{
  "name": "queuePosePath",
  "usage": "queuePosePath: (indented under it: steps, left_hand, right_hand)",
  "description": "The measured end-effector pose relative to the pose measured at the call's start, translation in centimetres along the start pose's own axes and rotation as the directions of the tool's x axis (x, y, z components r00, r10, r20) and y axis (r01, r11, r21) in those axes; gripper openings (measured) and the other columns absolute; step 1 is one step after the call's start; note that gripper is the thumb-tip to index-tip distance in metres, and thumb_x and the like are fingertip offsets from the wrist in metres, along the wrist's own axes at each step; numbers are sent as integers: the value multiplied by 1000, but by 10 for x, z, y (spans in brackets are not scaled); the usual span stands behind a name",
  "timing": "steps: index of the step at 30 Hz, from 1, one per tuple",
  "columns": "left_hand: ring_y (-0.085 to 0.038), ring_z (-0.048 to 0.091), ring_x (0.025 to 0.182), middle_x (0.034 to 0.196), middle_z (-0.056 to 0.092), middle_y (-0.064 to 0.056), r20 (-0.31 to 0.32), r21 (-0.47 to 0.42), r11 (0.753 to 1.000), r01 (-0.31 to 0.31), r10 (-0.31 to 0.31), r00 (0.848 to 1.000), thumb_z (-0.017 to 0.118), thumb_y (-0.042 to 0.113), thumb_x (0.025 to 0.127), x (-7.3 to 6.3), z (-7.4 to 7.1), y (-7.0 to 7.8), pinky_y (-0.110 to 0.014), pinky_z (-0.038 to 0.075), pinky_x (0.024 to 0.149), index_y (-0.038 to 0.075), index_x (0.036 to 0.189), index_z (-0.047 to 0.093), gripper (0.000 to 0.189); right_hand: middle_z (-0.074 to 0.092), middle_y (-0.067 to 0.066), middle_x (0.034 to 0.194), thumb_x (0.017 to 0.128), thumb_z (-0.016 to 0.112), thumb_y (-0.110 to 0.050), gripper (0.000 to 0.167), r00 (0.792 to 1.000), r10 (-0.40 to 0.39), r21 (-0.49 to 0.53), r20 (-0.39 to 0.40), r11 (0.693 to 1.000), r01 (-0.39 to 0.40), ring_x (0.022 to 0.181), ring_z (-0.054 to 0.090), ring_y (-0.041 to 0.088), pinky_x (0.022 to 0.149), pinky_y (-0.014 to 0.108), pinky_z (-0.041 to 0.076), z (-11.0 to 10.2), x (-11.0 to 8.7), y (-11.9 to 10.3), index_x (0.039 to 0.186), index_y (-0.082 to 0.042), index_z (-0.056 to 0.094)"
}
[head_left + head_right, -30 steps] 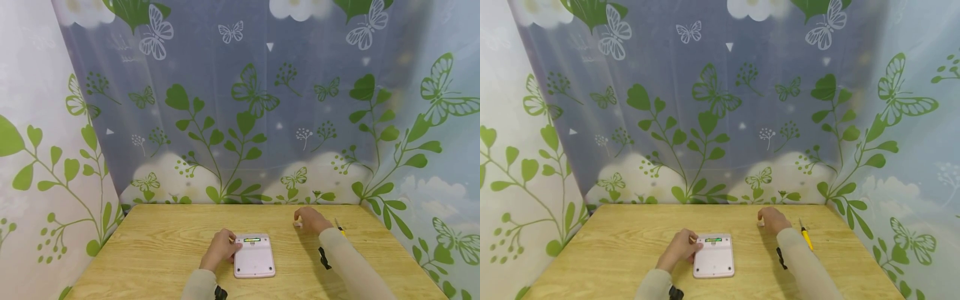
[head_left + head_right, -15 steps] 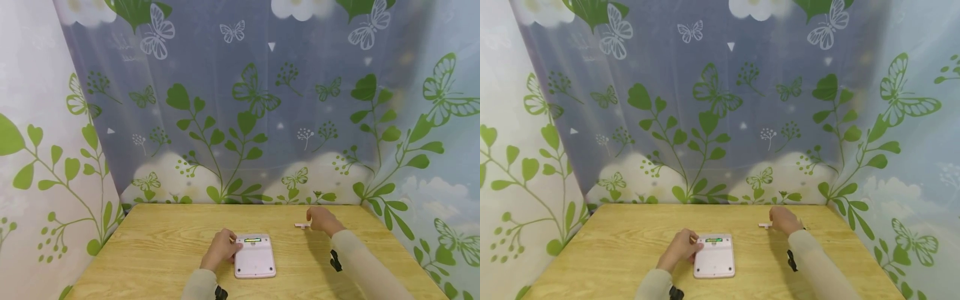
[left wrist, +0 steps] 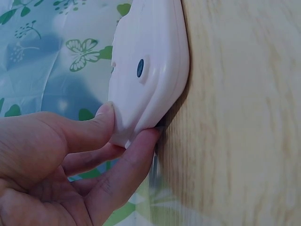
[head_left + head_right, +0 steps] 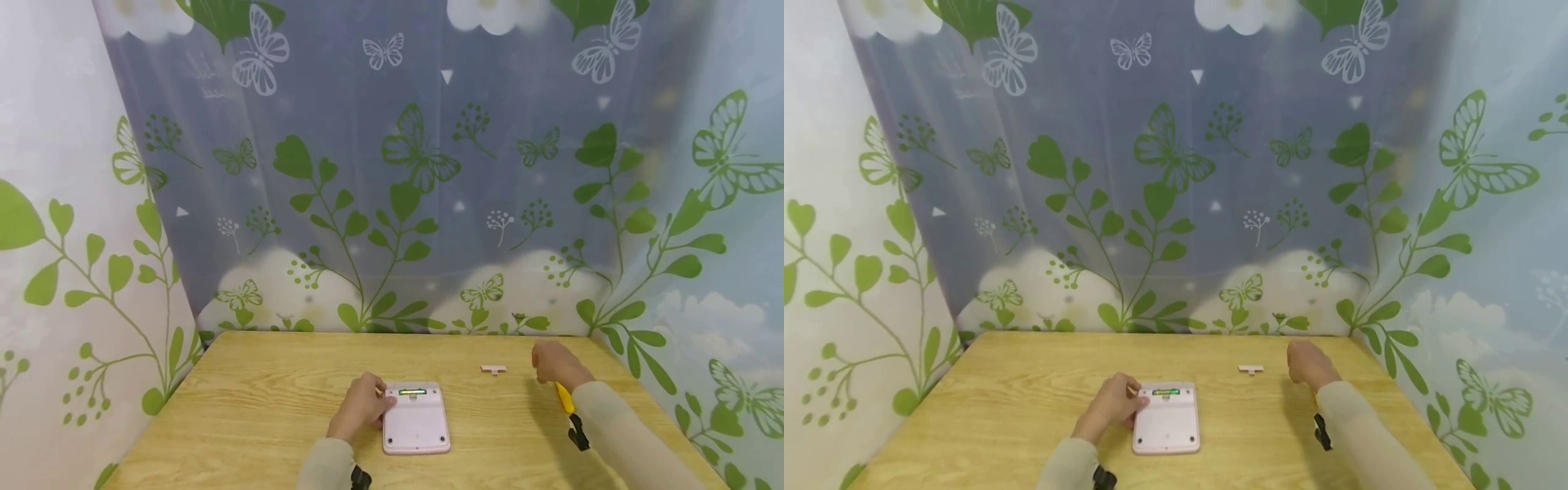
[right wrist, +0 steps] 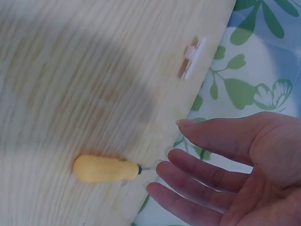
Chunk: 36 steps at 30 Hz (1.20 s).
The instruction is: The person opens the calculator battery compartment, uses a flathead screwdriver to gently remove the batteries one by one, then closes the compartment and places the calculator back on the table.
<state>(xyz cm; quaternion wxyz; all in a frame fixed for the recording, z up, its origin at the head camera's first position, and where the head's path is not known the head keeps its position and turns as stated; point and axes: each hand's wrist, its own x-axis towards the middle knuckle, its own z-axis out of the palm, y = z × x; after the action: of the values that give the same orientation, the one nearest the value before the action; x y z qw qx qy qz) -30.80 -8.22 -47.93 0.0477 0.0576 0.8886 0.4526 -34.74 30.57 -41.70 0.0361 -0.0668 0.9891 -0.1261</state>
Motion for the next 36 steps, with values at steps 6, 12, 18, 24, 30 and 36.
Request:
queuePosePath:
  steps: [6,12,18,24,30,36]
  left_hand:
    - [-18,68,56,87,67,-15,-6,-1,1000,-4,4,1000,72,6,96,1,0,-1,-30,60,51,-10,119,65,30]
    - [-18,68,56,88,67,-15,-10,3,1000,-5,5,1000,72,6,96,2,0,0,-30,60,52,-10,119,65,29]
    - [-18,68,58,89,66,-15,-5,-3,1000,1,-1,1000,72,7,96,1,0,0,-31,61,52,-9,119,65,29]
    - [-18,69,58,88,67,-15,-10,0,1000,-5,5,1000,72,6,96,-1,0,1,-30,61,52,-9,119,65,28]
    - [-18,68,57,87,67,-15,-8,2,1000,-2,2,1000,72,6,96,0,1,0,-31,61,52,-10,119,64,29]
    - [-19,69,57,87,66,-14,-5,1,1000,10,-10,1000,72,7,96,-1,1,-1,-31,61,52,-9,119,64,29]
  right_hand:
    - [54,6,75,78,68,15,20,1000,10,-21,-21,1000,-11,67,43,18,58,28,38,1,-4,13,78,-3,60]
    - [44,0,66,76,67,17,27,999,29,-11,-15,1000,-30,60,36,14,52,24,33,6,0,27,70,-6,57]
    - [62,19,89,79,74,11,24,994,113,-4,-8,994,-113,73,56,27,58,32,50,6,1,34,97,7,59]
    - [62,23,91,79,74,7,28,987,158,-13,-7,987,-158,74,57,31,59,35,51,7,0,36,101,9,57]
    - [60,22,89,83,69,7,18,988,155,-8,2,988,-155,74,56,30,59,34,52,13,-4,40,97,8,57]
    - [58,20,85,87,64,8,13,993,121,-7,17,993,-121,71,54,29,57,32,48,16,-7,43,96,8,55]
